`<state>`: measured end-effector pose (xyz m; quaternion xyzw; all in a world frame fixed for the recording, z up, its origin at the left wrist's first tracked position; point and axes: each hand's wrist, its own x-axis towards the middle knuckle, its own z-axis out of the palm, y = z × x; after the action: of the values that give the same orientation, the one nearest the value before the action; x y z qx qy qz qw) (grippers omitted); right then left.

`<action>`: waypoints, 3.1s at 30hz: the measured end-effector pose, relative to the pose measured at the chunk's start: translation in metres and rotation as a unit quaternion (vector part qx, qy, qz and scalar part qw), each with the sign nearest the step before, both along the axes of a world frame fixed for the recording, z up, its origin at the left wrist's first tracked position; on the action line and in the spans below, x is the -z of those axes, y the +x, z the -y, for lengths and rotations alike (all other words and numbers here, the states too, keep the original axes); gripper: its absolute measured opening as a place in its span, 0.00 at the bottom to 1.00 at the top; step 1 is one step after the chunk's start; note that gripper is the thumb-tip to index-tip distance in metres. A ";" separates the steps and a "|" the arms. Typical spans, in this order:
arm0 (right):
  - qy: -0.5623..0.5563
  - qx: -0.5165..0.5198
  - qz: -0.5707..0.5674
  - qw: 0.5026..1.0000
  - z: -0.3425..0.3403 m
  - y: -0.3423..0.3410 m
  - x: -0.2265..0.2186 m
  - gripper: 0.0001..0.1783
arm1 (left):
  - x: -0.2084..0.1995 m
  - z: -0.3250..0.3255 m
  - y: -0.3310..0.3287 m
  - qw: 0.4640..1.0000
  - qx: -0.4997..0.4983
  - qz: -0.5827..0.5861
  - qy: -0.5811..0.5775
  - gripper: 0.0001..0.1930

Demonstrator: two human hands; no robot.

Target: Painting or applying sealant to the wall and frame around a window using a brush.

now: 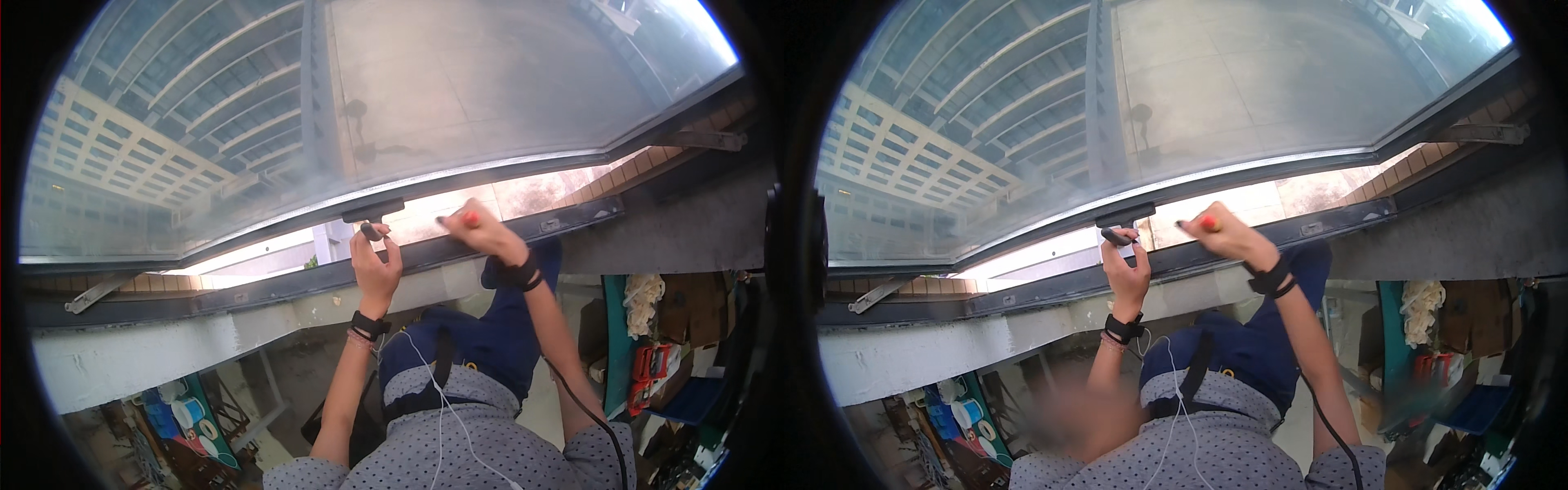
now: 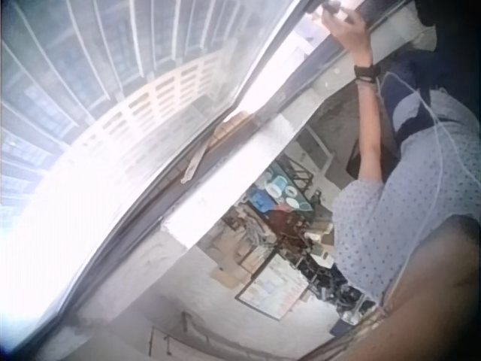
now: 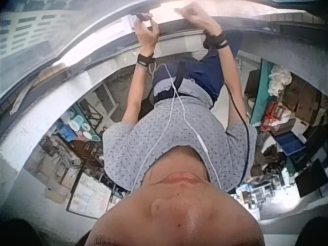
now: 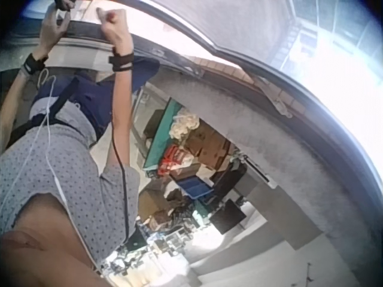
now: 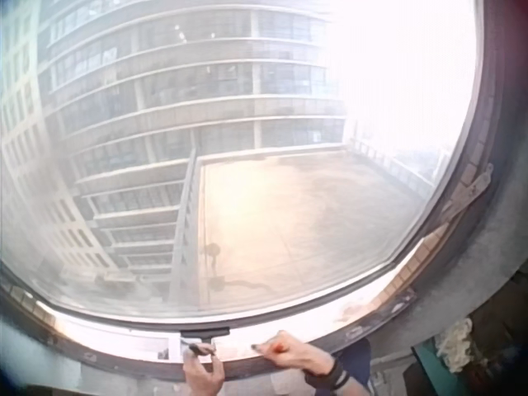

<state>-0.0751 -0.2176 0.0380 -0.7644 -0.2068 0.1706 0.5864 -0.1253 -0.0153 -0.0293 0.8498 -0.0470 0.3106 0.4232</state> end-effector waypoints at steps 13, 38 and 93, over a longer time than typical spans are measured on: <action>-0.067 0.050 0.014 0.996 0.009 0.002 0.000 0.29 | -0.001 0.004 0.001 1.000 0.005 0.003 0.003 0.09; 0.299 0.251 -0.008 0.921 0.096 -0.010 0.048 0.24 | -0.004 0.004 0.000 1.000 0.012 0.004 0.005 0.09; 0.360 0.210 -0.051 0.908 0.079 -0.009 0.048 0.25 | -0.005 -0.002 -0.005 0.999 0.013 0.023 -0.034 0.12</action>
<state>-0.0843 -0.2966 -0.0102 -0.5175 -0.0585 -0.0035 0.8536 -0.1305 -0.0134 -0.0239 0.8268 -0.0576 0.3262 0.4546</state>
